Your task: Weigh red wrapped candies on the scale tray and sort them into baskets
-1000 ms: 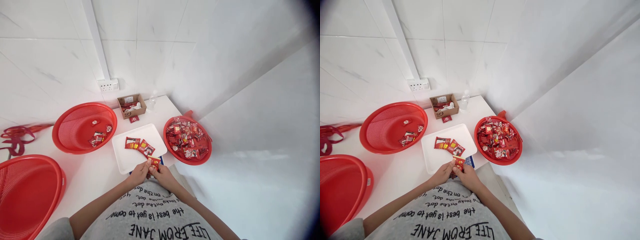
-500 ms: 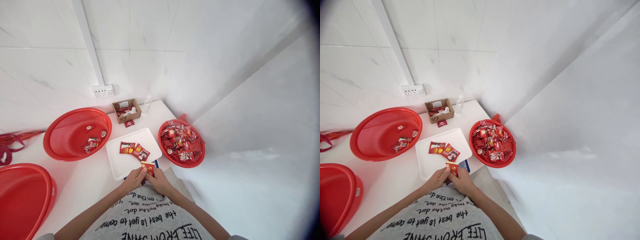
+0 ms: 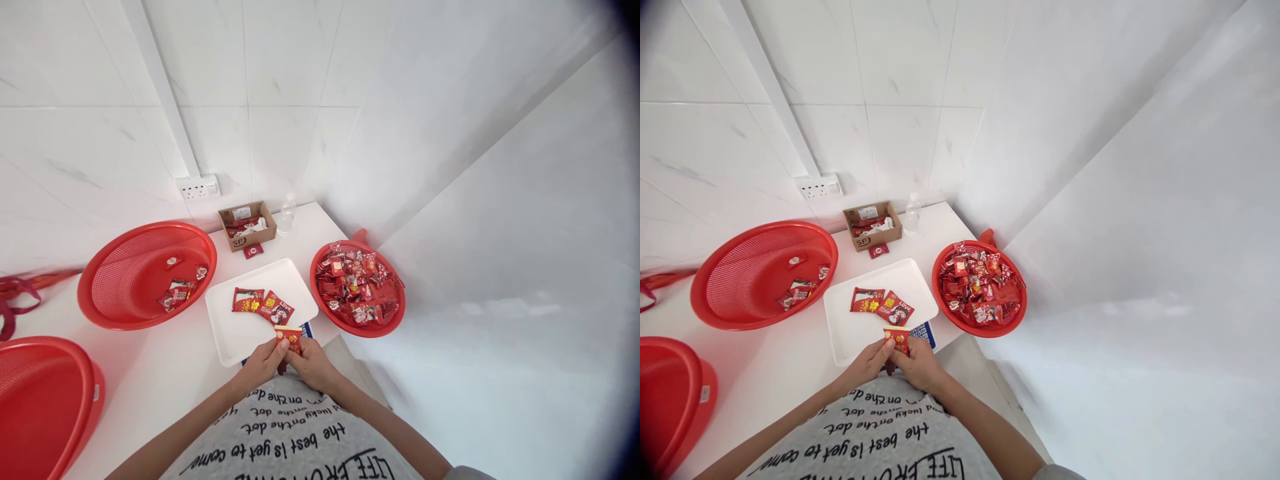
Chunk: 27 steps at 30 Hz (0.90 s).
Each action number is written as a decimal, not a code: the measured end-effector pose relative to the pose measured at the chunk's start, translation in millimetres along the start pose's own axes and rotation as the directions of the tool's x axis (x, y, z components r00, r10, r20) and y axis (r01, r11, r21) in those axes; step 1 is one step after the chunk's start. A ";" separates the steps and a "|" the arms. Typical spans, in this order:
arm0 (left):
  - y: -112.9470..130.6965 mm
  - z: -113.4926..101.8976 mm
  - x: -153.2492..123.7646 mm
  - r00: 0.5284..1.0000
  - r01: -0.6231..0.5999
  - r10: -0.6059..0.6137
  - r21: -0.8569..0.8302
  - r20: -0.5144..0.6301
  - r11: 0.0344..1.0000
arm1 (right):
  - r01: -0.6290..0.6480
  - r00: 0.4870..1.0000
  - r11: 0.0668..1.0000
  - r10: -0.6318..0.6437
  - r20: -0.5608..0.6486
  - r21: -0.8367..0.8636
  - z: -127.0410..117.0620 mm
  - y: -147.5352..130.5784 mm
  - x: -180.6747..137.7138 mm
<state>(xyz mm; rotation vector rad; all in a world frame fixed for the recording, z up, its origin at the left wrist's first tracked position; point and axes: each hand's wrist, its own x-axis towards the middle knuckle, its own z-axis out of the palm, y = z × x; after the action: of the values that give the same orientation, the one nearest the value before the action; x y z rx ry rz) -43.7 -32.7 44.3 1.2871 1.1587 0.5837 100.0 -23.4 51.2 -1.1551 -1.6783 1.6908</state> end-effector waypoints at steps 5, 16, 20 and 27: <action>2.4 2.0 0.3 1.000 0.011 -0.011 -0.019 -0.003 1.000 | -0.022 1.000 0.999 0.022 0.006 0.048 -2.3 0.7 -0.6; 9.8 3.3 4.2 0.999 0.010 -0.011 -0.025 -0.030 1.000 | -0.005 1.000 1.000 0.005 -0.002 0.008 -10.5 4.1 0.9; 13.5 2.3 2.7 0.998 0.034 -0.037 -0.053 -0.056 0.998 | 0.006 0.999 0.997 -0.009 0.037 0.082 -11.5 2.0 5.4; 20.1 -5.3 9.7 0.977 -0.011 -0.012 -0.111 -0.211 0.994 | 0.054 0.993 0.998 -0.057 0.099 0.030 -25.0 0.7 19.2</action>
<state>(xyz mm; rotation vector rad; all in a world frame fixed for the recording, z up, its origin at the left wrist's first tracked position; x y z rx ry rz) -39.8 -17.0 60.6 1.1493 1.2815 0.7890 110.7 6.3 49.1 -1.0176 -1.7251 1.7570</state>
